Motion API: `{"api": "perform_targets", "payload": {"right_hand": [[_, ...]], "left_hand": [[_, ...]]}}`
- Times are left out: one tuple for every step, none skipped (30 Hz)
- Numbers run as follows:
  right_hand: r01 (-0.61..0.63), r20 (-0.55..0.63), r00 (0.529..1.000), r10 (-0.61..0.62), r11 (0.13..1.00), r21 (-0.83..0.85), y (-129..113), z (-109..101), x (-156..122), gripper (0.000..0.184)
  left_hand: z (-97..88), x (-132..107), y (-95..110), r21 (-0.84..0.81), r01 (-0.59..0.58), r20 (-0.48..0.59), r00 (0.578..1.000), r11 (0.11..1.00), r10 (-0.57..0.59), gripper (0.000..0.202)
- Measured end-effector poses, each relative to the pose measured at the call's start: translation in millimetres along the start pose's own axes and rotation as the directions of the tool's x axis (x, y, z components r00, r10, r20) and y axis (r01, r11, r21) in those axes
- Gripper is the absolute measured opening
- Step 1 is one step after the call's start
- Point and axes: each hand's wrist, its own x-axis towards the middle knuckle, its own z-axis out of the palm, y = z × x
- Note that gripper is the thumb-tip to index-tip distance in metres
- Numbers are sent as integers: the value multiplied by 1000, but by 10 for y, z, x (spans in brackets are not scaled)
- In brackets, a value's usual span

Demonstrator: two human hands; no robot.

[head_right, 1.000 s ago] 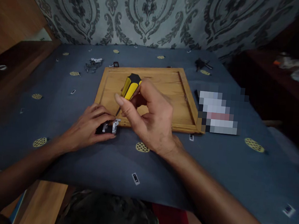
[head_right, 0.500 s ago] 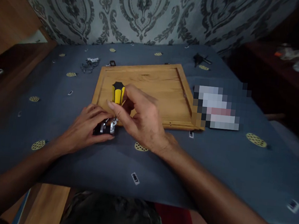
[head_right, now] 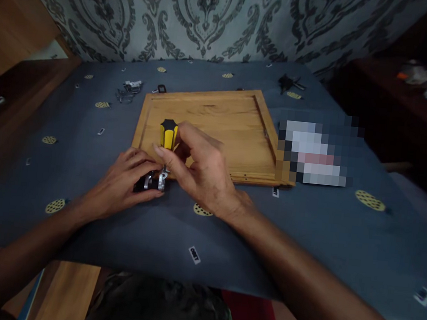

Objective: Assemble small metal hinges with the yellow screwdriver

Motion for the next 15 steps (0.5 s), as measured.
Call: {"api": "perform_targets", "payload": {"right_hand": [[-1,9,1000,1,1000,0,-2,-2,0,18],[-3,20,1000,3,1000,1,-5,-5,0,19],[-4,28,1000,4,1000,3,-7,-7,0,19],[-3,38,999,3,1000,6,-10,-10,1,19],[-3,46,999,2,1000,9,-12,-12,2,19],[-3,55,998,2,1000,10,-13,-13,5,19],[0,62,998,-1,1000,12,-15,-14,8,20],[1,66,998,-2,1000,12,-16,-15,13,22],[3,71,997,-4,1000,11,-17,-16,17,23],[3,75,997,-4,1000,10,-18,-18,21,25],[1,77,997,-2,1000,8,-18,-19,26,26],[-1,83,997,1,1000,7,-18,-21,30,27],[-5,90,996,5,1000,4,-18,-24,34,27],[-7,97,995,7,1000,-2,-17,-28,39,28],[-5,105,994,6,1000,-8,-15,-33,44,28]], "left_hand": [[2,-1,-1,-2,1,0,1000,1000,-1,32],[4,-2,-3,-4,2,-1,1000,1000,-2,32],[5,-2,-5,-5,0,-3,1000,1000,0,31],[6,-3,-6,-6,-4,-4,1000,1000,4,32],[5,-4,-7,-5,-10,-5,1000,1000,10,32],[4,-4,-7,-4,-18,-6,1000,1000,18,32],[3,-4,-6,-3,-26,-8,1000,1000,26,33],[2,-4,-6,-2,-32,-9,999,999,32,33],[1,-4,-6,-1,-34,-9,999,999,34,34],[2,-3,-6,-1,-33,-8,999,999,33,34],[3,-3,-7,-1,-30,-6,1000,1000,30,34],[5,-2,-9,-1,-25,-5,1000,1000,25,34],[7,-1,-11,-3,-23,-5,1000,1000,23,34],[10,0,-13,-5,-21,-6,1000,1000,21,34],[12,0,-15,-8,-22,-8,1000,1000,22,33]]}}
